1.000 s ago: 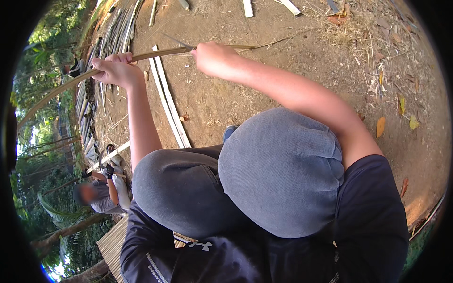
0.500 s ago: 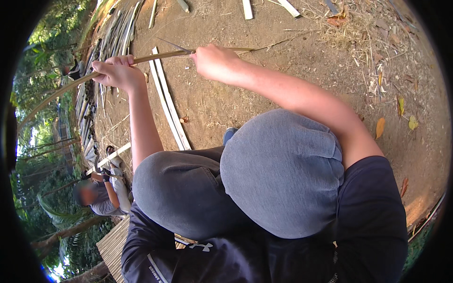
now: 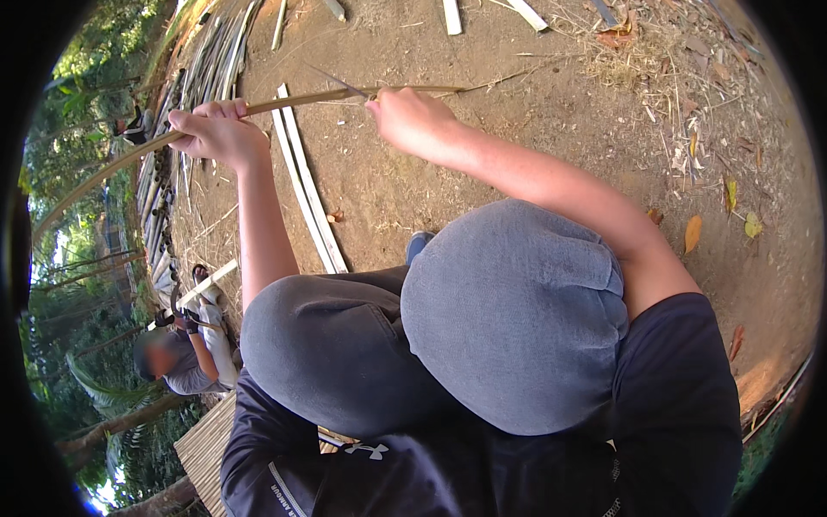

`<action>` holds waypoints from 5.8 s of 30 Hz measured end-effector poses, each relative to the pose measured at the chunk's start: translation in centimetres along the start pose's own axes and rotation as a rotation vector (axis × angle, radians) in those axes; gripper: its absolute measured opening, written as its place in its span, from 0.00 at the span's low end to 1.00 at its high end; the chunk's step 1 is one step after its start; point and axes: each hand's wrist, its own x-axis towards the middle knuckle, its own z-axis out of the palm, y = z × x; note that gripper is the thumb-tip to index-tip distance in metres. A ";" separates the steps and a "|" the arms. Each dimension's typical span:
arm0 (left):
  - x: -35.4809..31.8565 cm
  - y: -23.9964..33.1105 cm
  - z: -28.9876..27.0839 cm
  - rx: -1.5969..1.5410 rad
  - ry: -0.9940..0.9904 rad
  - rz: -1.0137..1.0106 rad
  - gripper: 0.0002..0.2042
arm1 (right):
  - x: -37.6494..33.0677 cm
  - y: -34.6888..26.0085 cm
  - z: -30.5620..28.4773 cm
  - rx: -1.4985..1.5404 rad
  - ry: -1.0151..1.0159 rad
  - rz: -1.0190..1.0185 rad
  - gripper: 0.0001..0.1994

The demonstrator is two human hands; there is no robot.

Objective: The person shaves a long bamboo strip using a knife, repeatedly scraping the blade along the length of the wood while holding it by hand.

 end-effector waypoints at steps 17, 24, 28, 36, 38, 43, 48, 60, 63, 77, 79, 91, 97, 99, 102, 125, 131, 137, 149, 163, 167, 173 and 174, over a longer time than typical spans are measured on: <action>0.8 -0.8 -1.2 0.034 -0.008 0.062 0.20 | 0.0 3.3 1.0 0.112 0.002 0.139 0.22; 0.9 -0.8 -0.2 -0.130 -0.050 -0.046 0.15 | 1.0 3.0 0.2 0.102 0.030 0.041 0.22; -0.6 -2.1 -0.3 0.010 -0.117 -0.090 0.12 | 1.5 5.5 0.0 0.076 -0.114 0.254 0.22; -1.1 -2.0 0.5 0.015 -0.093 -0.071 0.17 | -0.3 2.4 3.9 0.319 -0.002 0.056 0.23; -1.3 -1.8 0.3 0.005 -0.053 -0.087 0.18 | -0.5 3.4 5.3 0.357 -0.032 0.087 0.23; -0.9 -2.4 -0.7 -0.014 0.011 -0.144 0.19 | -0.3 4.6 5.9 0.531 -0.054 0.328 0.24; -1.5 -1.8 0.6 -0.025 0.037 -0.107 0.15 | -0.1 3.5 6.1 0.453 0.017 0.059 0.20; 0.1 -3.5 -0.9 -0.070 -0.009 -0.102 0.16 | 0.7 3.6 8.0 0.357 0.092 -0.005 0.18; -0.1 -3.3 0.0 -0.043 0.012 -0.109 0.16 | 1.2 5.2 8.3 0.296 0.148 -0.070 0.19; 2.0 -5.2 -1.9 -0.012 0.285 -0.168 0.17 | 1.0 2.3 6.3 0.317 -0.002 0.099 0.20; 1.8 -5.0 -1.9 -0.017 0.246 -0.134 0.16 | 0.6 1.7 5.6 0.329 -0.055 0.045 0.20; 0.5 -3.9 -0.6 -0.005 0.087 -0.098 0.18 | 0.6 2.6 5.4 0.324 -0.077 0.111 0.25; 0.6 -4.1 -0.4 -0.060 0.135 -0.092 0.16 | 3.7 9.3 5.1 0.179 -0.146 0.225 0.26; 0.4 -4.0 -0.7 -0.065 0.064 -0.071 0.15 | 2.9 8.7 6.6 0.292 -0.055 0.200 0.25; -0.8 -3.1 0.2 -0.037 0.027 -0.078 0.16 | 0.5 5.7 8.3 0.384 0.048 0.087 0.18; -0.2 -3.6 -0.4 -0.340 -0.333 0.004 0.29 | 1.3 12.8 9.1 0.491 0.180 0.501 0.20; -0.7 -3.0 0.0 -0.117 -0.311 0.094 0.30 | 0.6 9.9 8.6 0.386 0.308 0.192 0.19; -1.5 -2.0 1.1 0.024 -0.325 0.111 0.24 | -0.3 2.9 2.5 0.613 0.078 0.004 0.18; -3.5 -1.0 2.3 -0.047 -0.327 0.134 0.20 | 0.5 1.8 -0.7 0.179 0.026 0.003 0.22; -3.7 -1.1 1.7 -0.053 -0.215 0.083 0.15 | -1.3 -0.6 -2.3 0.101 -0.085 0.053 0.24; -3.6 -1.0 1.9 -0.026 -0.247 0.099 0.16 | 0.2 1.8 -1.5 0.061 -0.081 0.164 0.22; -3.2 -1.5 1.5 -0.050 -0.233 0.075 0.17 | -1.2 1.3 -1.6 0.098 -0.083 0.132 0.22; -2.9 -1.5 1.6 -0.045 -0.230 0.067 0.17 | -0.6 2.0 -1.2 0.100 -0.089 0.163 0.22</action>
